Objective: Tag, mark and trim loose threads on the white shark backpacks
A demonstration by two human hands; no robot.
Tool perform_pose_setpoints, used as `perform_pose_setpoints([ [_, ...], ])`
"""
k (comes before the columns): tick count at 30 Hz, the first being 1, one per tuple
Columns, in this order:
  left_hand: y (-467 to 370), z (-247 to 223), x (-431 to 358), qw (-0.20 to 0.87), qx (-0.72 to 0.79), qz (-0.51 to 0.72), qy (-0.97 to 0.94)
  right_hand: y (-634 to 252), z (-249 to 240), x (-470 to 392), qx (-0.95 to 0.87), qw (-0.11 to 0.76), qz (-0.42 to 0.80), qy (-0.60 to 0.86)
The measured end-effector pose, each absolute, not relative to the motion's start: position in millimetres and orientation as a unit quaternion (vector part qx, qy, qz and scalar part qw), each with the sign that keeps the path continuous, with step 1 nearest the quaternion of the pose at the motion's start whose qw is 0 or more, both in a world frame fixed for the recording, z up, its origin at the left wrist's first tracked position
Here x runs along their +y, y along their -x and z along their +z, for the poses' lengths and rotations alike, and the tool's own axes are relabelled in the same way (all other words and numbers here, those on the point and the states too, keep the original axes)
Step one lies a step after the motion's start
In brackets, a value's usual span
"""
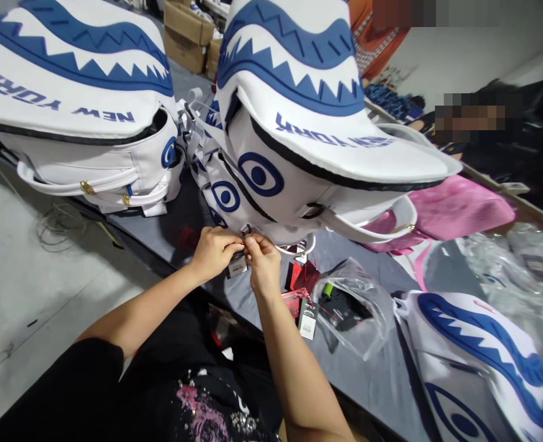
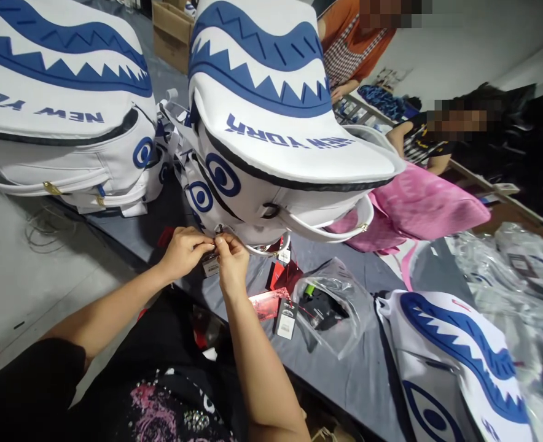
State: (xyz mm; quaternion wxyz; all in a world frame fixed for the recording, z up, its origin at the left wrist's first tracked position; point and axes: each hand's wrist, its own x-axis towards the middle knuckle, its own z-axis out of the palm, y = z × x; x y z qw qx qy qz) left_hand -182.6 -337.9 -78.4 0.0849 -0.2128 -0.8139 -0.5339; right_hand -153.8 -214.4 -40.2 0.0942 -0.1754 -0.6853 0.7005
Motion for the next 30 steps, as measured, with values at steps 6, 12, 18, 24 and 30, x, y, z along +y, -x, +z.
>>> perform_pose_setpoints([
  [6,182,-83,-336,0.071,-0.823,-0.526,0.203,152,-49,-214,-0.764,0.138,0.619,0.123],
  [12,186,-77,-339,0.072,-0.863,-0.457,0.201,150,-50,-215,-0.794,0.149,0.583,0.088],
  [18,184,-79,-334,0.124,-0.865,-0.425,0.236,153,-58,-210,-0.79,0.158,0.588,0.072],
  [24,173,-77,-323,0.136,-0.871,-0.451,0.141,154,-62,-206,-0.797,0.165,0.577,0.068],
  [30,164,-73,-326,0.066,-0.836,-0.52,0.161,153,-62,-204,-0.803,0.161,0.569,0.067],
])
